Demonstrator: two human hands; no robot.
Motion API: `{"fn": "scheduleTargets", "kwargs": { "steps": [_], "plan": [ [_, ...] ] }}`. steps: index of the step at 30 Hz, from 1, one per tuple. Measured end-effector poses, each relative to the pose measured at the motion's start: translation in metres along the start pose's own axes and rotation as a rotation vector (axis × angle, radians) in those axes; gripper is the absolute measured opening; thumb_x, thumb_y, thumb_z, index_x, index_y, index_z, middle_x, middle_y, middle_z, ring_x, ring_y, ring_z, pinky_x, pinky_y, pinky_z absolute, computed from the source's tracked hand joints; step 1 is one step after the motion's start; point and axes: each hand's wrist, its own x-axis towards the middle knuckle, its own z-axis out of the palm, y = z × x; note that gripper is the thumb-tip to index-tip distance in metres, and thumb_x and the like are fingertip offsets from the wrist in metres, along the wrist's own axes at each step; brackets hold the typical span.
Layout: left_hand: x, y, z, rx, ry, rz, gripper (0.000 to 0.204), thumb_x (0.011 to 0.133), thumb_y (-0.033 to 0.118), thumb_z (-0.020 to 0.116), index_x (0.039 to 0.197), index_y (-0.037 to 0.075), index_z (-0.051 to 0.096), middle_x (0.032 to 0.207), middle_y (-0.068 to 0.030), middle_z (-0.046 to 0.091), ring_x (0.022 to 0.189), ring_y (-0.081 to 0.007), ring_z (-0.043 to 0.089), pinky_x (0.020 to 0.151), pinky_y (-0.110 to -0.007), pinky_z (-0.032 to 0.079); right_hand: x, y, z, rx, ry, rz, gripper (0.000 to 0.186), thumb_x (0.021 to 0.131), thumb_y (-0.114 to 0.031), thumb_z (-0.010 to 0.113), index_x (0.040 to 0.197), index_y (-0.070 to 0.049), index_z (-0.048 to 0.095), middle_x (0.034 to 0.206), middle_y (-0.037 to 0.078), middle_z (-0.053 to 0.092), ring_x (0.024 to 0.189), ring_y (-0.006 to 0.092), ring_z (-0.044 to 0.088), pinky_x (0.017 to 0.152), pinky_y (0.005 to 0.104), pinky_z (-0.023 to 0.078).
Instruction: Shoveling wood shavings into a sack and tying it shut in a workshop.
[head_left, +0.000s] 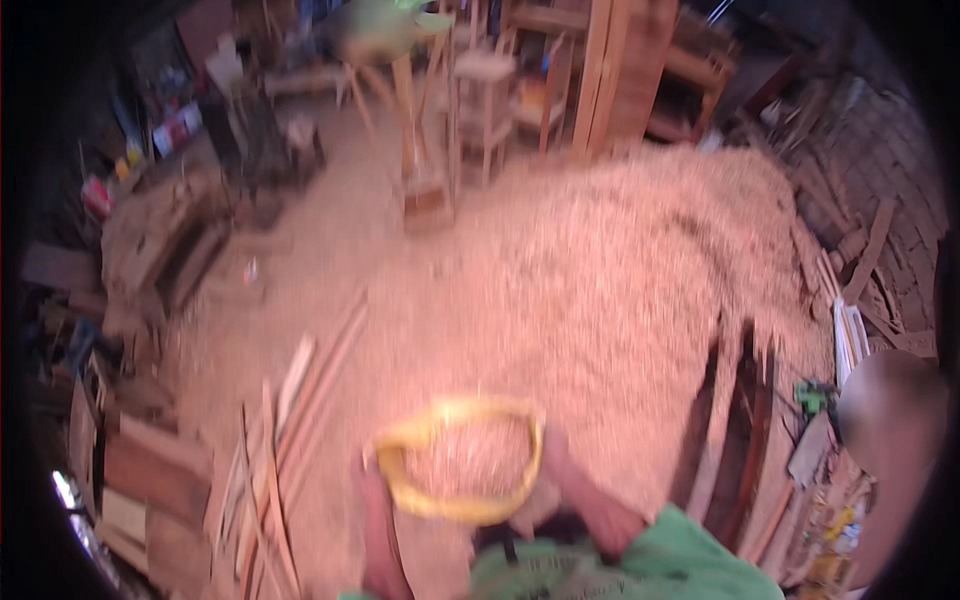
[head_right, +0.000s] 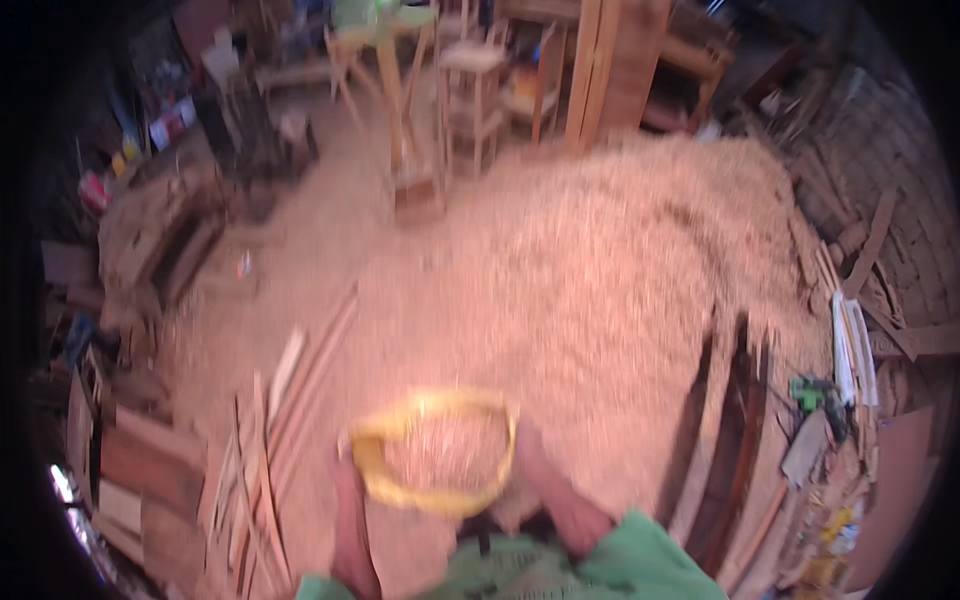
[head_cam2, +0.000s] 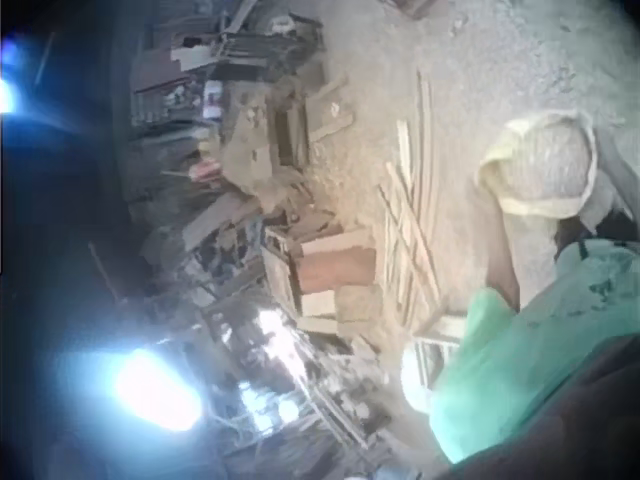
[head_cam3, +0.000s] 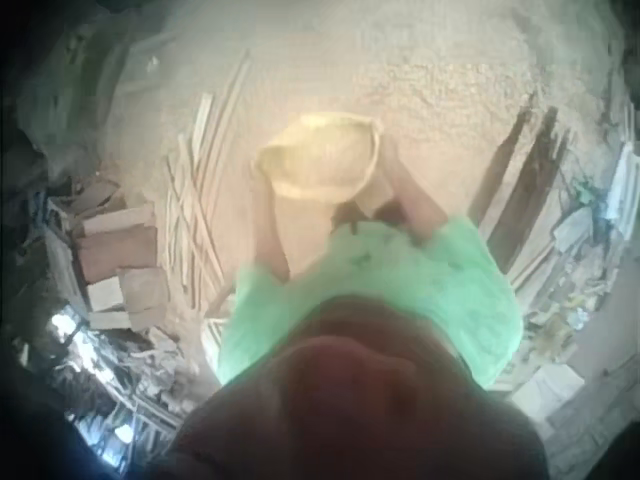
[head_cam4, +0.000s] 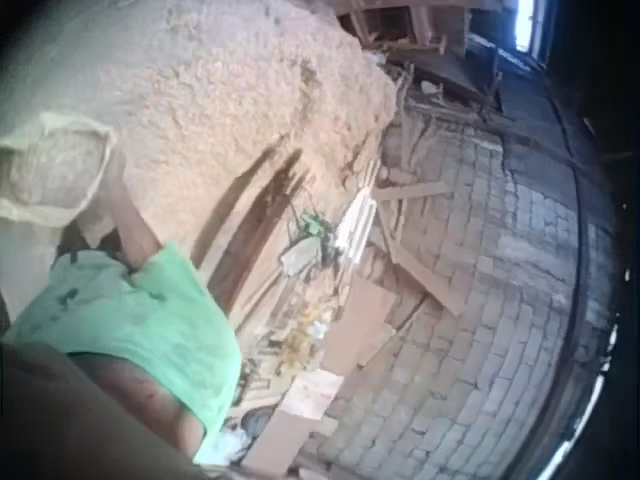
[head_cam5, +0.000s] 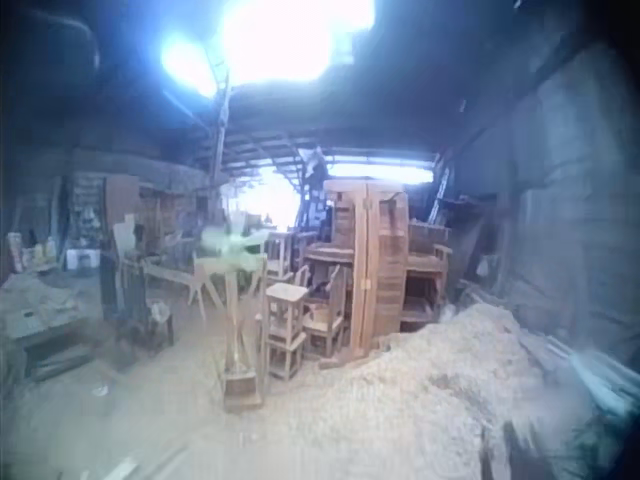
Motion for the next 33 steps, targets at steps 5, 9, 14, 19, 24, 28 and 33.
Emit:
{"fn": "scheduleTargets", "kwargs": {
  "steps": [5,9,14,19,24,28,33],
  "plan": [
    [-0.027,0.086,-0.033,-0.010,-0.078,0.153,0.024,0.092,0.013,0.054,0.106,-0.004,0.060,0.102,-0.0108,0.063,0.095,-0.0196,0.057,0.087,-0.031,0.045,-0.032,-0.073,-0.098,1.025,-0.140,0.420,0.025,0.086,-0.021,0.048,0.101,-0.003,0.057,0.097,0.012,0.061,0.085,0.0238,0.062,0.073,0.0372,0.054],
    [-0.051,0.089,-0.028,-0.076,-0.014,0.197,0.022,0.093,0.015,0.054,0.104,-0.003,0.062,0.095,-0.0073,0.064,0.086,-0.0155,0.057,0.079,-0.031,0.046,-0.069,-0.099,-0.111,1.072,-0.005,0.160,0.017,0.082,-0.014,0.047,0.094,-0.005,0.057,0.083,0.006,0.056,0.077,0.0158,0.056,0.071,0.0311,0.049],
    [-0.046,0.024,0.025,0.125,0.077,-0.080,0.022,0.093,0.015,0.055,0.104,-0.002,0.062,0.092,-0.0075,0.063,0.082,-0.0140,0.056,0.075,-0.030,0.046,-0.053,-0.052,-0.043,0.657,-0.013,0.295,0.009,0.082,-0.012,0.048,0.080,-0.007,0.055,0.074,0.001,0.047,0.073,0.0119,0.047,0.067,0.0292,0.043],
    [-0.035,0.069,0.010,0.053,-0.102,-0.109,0.018,0.091,0.015,0.057,0.092,-0.001,0.062,0.081,-0.0057,0.061,0.075,-0.0124,0.053,0.069,-0.030,0.045,-0.034,-0.077,-0.090,0.839,0.074,0.305,0.012,0.082,-0.009,0.044,0.071,-0.008,0.049,0.070,0.000,0.043,0.069,0.0106,0.043,0.063,0.0295,0.040],
    [-0.064,0.152,-0.021,0.033,-0.121,0.055,0.017,0.090,0.015,0.058,0.093,-0.001,0.063,0.083,-0.0056,0.063,0.077,-0.0121,0.055,0.071,-0.029,0.045,-0.084,-0.133,-0.178,0.863,-0.026,0.207,0.009,0.083,-0.006,0.046,0.082,-0.005,0.055,0.075,0.001,0.051,0.069,0.0109,0.050,0.064,0.0251,0.045],
    [-0.074,0.112,0.003,0.118,-0.013,0.255,0.019,0.090,0.015,0.058,0.097,-0.002,0.063,0.086,-0.0098,0.065,0.080,-0.0160,0.059,0.076,-0.031,0.047,-0.091,-0.111,-0.143,0.810,0.049,0.106,0.009,0.084,-0.006,0.048,0.088,-0.003,0.055,0.081,0.003,0.056,0.075,0.0126,0.055,0.068,0.0257,0.047],
    [-0.058,0.013,0.057,0.174,-0.104,0.092,0.022,0.090,0.016,0.058,0.100,-0.003,0.062,0.086,-0.0193,0.065,0.079,-0.0254,0.062,0.075,-0.035,0.048,-0.055,-0.060,-0.050,0.749,-0.123,0.486,0.011,0.085,-0.011,0.050,0.090,-0.003,0.056,0.080,0.004,0.055,0.071,0.0147,0.052,0.063,0.0283,0.045]
  ]
}}
